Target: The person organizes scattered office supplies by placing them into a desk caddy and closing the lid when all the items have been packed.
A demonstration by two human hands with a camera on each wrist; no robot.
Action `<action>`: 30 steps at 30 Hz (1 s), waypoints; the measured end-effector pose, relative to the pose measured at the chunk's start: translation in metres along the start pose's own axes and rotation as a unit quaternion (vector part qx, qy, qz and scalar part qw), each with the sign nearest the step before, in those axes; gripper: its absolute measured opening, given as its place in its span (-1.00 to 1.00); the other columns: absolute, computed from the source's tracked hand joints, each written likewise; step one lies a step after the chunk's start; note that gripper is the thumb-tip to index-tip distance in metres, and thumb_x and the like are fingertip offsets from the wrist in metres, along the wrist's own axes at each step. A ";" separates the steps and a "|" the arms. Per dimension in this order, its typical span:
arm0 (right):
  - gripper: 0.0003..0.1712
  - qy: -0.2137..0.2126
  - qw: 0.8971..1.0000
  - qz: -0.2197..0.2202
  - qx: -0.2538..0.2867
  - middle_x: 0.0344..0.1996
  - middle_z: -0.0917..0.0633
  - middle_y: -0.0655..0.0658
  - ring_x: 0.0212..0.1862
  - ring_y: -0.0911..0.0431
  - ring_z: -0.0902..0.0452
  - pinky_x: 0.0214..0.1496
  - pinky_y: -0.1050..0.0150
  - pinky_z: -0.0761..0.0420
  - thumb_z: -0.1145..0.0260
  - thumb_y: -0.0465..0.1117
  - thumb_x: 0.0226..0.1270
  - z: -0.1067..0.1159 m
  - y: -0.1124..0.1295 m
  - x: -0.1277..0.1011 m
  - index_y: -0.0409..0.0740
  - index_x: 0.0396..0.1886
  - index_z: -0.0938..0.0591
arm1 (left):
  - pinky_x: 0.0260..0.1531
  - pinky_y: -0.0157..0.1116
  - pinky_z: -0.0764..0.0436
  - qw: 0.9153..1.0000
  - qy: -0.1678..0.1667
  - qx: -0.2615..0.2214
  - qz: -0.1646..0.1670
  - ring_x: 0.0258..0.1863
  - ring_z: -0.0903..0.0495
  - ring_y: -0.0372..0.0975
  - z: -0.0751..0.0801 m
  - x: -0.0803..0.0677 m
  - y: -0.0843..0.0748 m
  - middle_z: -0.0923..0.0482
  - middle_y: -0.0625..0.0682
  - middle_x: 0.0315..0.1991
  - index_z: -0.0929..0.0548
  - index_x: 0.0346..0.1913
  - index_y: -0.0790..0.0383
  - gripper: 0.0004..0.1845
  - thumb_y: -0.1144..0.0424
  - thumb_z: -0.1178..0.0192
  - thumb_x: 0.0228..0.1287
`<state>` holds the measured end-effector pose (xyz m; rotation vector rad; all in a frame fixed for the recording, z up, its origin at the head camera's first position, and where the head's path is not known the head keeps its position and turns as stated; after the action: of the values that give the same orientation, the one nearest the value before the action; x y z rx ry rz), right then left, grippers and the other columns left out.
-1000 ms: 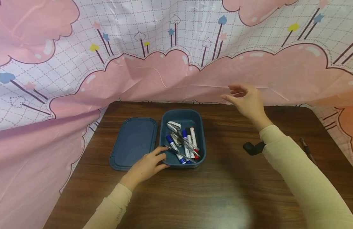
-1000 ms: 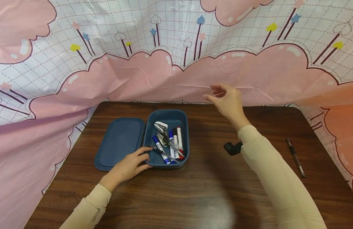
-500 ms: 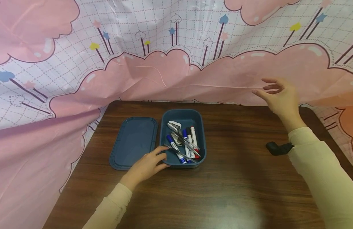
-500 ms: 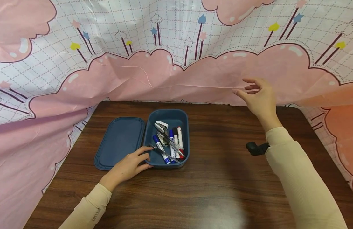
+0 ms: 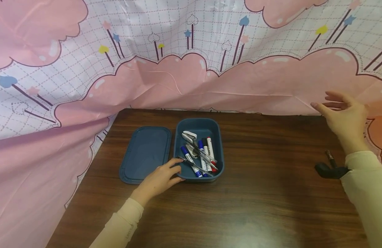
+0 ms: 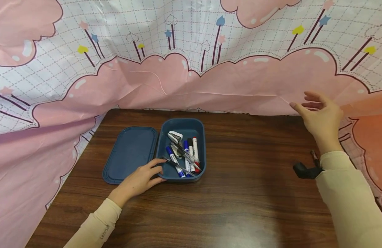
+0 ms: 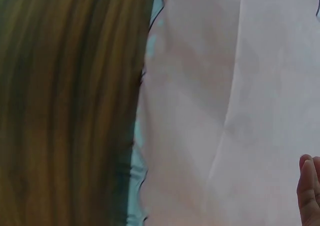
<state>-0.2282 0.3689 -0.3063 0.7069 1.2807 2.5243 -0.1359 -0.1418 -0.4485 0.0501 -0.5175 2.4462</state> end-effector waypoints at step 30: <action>-0.06 0.072 0.971 -0.179 -0.141 -0.18 -0.28 0.59 -0.33 0.62 -0.08 -0.43 0.51 -0.30 -0.26 0.34 0.19 0.053 -0.135 -0.036 0.03 0.47 -0.26 | -0.35 -0.37 -0.63 1.000 -0.011 -0.003 -0.016 -0.38 -0.66 -0.27 0.003 0.000 -0.004 -0.41 0.08 0.29 -0.62 -0.20 0.10 -0.82 0.11 -0.32 0.24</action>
<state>-0.1725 0.4716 -0.3996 0.2122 0.9553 2.4149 -0.1337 -0.1397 -0.4440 0.0815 -0.5290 2.4152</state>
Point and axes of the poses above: each hand's wrist, its own x-axis towards the middle knuckle, its own z-axis out of the back of the hand, y = z × x, the point moved 1 cm from there along x, towards the middle knuckle
